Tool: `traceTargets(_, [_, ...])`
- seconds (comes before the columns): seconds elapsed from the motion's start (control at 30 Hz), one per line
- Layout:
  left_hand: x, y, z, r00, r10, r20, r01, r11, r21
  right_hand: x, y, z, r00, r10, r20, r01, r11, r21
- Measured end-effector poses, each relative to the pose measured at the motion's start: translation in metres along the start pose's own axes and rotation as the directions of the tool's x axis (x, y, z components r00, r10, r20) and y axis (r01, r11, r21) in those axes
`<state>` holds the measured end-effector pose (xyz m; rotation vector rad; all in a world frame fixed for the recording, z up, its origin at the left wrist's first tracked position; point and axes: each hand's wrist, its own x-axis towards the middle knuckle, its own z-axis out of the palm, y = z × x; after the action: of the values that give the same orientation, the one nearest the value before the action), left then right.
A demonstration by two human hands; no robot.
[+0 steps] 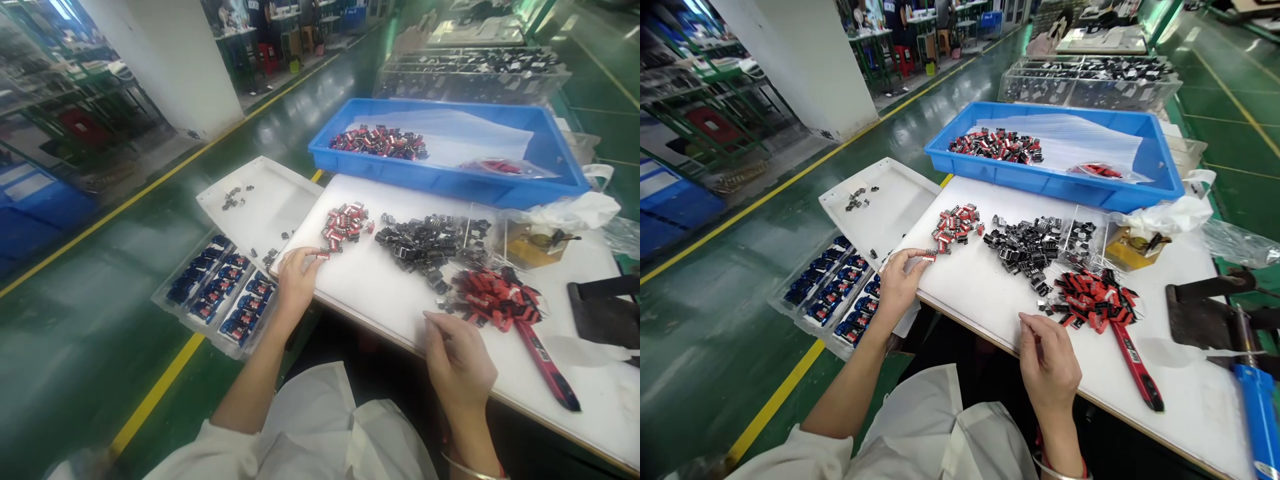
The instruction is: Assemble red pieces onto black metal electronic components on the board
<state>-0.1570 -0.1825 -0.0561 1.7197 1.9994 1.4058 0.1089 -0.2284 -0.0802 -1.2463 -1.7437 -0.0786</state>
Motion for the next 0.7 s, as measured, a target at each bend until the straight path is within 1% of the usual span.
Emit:
traceTargets(0.1, [0.005,0.001,-0.001,1.0,-0.019,0.021,0.019,1.0,-0.013,0.0,0.0,0.0,1.0,-0.013,0.007,0.013,1.0,-0.012])
traceTargets(0.3, [0.013,0.007,-0.001,0.99,-0.097,0.101,0.104,0.992,-0.07,0.0,0.0,0.001,0.999,-0.035,0.018,0.035,0.999,-0.021])
traceTargets(0.53, [0.019,0.009,0.004,0.986,-0.108,0.129,0.125,0.984,-0.126,0.001,0.0,0.002,0.999,-0.044,0.018,0.044,0.999,-0.018])
traceTargets(0.7, [0.023,0.016,0.003,0.963,-0.212,0.169,0.229,0.969,-0.089,0.0,0.0,0.001,0.998,-0.042,0.041,0.044,0.998,-0.038])
